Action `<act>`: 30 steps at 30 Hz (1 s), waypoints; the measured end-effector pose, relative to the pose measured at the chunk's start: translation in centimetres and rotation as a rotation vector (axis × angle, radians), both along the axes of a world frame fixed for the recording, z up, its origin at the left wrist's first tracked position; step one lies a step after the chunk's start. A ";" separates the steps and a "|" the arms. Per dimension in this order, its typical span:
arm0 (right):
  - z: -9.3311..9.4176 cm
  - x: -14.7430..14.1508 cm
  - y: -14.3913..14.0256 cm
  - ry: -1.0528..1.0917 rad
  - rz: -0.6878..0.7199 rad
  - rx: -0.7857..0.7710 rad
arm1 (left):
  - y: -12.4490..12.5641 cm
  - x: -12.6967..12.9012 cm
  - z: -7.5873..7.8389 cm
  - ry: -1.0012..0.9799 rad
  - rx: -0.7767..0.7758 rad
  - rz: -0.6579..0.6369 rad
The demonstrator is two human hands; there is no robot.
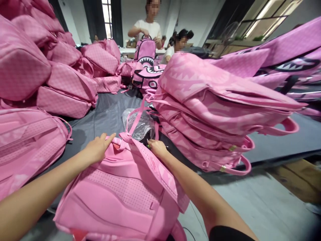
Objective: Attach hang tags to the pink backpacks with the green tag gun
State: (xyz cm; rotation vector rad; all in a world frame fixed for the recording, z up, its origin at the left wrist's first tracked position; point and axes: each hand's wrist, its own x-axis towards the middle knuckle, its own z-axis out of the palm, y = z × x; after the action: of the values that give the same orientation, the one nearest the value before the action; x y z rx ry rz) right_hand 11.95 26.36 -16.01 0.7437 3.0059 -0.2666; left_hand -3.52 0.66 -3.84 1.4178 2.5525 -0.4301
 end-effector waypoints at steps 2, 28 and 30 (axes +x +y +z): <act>1.1 -0.1 0.1 0.070 -0.067 0.007 | -0.4 0.0 0.0 -0.010 0.037 0.003; 12.3 1.7 -11.6 0.646 0.074 -0.336 | -8.7 4.7 -2.7 -0.128 0.935 0.196; 12.2 0.4 -12.3 0.403 0.156 -0.271 | -9.9 4.4 -4.7 -0.098 0.824 0.203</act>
State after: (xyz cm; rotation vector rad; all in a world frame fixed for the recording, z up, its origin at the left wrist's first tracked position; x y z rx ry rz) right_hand 12.39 14.04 -3.85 0.4749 3.2650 -0.8935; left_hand 0.92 -9.20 -8.54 1.2822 2.8688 0.7916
